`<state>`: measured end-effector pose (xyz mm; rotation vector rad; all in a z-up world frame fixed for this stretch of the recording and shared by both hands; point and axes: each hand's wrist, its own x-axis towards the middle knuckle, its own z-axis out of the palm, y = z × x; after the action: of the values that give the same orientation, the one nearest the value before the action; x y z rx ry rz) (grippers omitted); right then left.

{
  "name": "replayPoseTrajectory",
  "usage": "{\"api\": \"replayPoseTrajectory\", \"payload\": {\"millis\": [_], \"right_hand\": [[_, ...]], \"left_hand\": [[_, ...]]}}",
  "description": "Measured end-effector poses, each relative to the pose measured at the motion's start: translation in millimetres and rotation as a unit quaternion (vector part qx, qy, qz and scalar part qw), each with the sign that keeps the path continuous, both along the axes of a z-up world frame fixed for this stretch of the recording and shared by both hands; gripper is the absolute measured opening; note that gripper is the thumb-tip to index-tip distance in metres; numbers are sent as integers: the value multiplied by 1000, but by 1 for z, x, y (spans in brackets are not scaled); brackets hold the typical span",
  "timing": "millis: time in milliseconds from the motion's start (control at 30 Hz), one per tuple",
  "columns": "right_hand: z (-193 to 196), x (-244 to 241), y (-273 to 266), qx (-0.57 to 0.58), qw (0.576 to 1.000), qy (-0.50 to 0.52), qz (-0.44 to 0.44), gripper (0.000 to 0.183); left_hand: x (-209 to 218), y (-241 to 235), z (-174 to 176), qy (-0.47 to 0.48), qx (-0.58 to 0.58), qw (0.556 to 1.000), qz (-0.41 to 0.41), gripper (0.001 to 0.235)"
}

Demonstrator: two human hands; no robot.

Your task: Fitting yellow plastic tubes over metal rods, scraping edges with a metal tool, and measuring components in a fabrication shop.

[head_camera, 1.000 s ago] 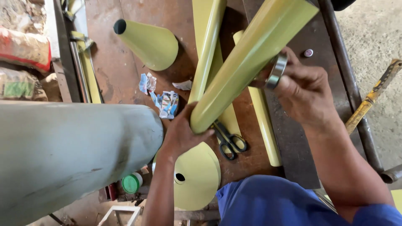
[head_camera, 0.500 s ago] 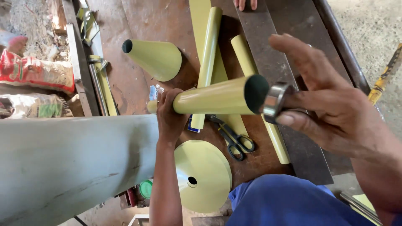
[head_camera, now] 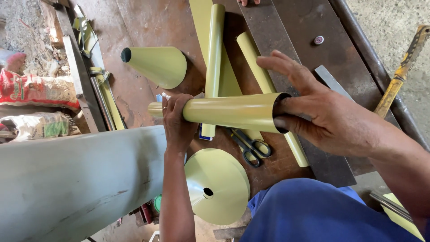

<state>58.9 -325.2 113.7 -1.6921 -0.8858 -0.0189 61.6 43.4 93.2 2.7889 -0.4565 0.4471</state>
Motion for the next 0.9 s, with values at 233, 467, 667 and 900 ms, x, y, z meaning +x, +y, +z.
{"api": "replayPoseTrajectory", "payload": {"millis": [233,467,667,900], "right_hand": [[-4,2,-2,0,1000,-10,-10,7],[-18,7,2,-13,1000,20,9,18],[-32,12,2,-15,991,126,50,54],[-38,9,6,-58,988,142,14,57]], "left_hand": [[1,-1,-2,11,-2,1000,-3,38],[-2,-3,-2,7,14,1000,-5,40],[-5,0,9,-10,78,996,29,50],[-7,1,15,-10,122,992,44,58]]}}
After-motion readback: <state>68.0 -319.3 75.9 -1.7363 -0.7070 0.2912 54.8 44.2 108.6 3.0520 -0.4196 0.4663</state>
